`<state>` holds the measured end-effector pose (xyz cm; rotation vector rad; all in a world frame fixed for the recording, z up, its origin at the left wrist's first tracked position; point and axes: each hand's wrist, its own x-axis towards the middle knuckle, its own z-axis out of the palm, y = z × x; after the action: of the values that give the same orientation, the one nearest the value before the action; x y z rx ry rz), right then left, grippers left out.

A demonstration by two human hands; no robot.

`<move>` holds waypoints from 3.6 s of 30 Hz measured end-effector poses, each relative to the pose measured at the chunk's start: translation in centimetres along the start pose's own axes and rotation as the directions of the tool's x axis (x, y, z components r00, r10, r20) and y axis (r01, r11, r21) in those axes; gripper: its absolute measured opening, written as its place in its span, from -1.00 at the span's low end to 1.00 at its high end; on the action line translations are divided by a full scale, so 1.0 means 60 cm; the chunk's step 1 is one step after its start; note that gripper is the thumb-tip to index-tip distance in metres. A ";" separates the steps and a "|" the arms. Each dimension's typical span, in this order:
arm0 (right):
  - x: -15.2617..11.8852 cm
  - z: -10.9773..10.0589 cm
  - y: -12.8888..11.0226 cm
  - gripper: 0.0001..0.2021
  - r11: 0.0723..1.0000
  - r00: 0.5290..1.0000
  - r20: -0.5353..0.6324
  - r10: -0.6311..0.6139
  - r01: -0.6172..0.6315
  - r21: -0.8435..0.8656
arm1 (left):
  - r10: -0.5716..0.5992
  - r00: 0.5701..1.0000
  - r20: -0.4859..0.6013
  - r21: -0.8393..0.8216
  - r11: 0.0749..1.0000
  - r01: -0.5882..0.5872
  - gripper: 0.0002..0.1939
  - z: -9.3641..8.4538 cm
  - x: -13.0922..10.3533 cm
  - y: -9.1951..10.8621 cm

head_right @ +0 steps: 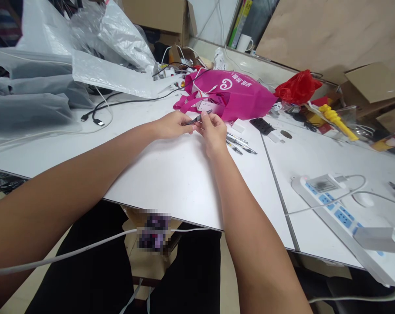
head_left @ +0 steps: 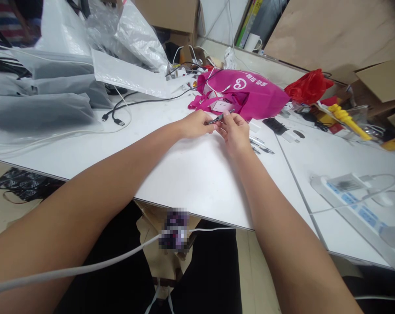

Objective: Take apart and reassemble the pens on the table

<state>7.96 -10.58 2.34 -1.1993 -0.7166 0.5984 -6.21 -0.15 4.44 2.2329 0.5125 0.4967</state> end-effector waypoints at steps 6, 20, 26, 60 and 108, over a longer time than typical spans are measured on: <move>-0.002 -0.002 0.002 -0.44 1.000 1.000 -0.005 0.026 -0.026 -0.012 | 0.009 1.000 0.003 0.111 0.994 -0.009 -0.72 -0.001 -0.009 0.018; -0.007 0.003 -0.010 -0.53 0.984 0.992 -0.067 0.108 -0.116 -0.132 | 0.170 0.982 -0.082 0.355 0.926 -0.131 -0.72 0.012 -0.014 0.011; -0.009 0.002 -0.015 -0.42 0.985 0.991 -0.046 0.122 -0.127 -0.117 | 0.227 0.968 -0.107 0.269 0.944 -0.192 -0.79 0.015 -0.012 0.015; -0.010 -0.006 -0.005 -0.38 0.985 0.990 -0.020 0.142 -0.144 -0.097 | 0.191 0.975 -0.116 0.181 0.969 -0.169 -0.79 0.010 -0.013 0.002; -0.005 -0.013 -0.002 -0.34 0.978 0.990 0.121 -0.078 0.100 -0.184 | 0.271 0.937 -0.220 -0.047 0.957 -0.287 -0.67 0.047 0.011 -0.023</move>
<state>8.35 -11.32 2.28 -1.3089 -0.9356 0.5349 -4.53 -0.65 1.79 2.1991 0.2754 0.8941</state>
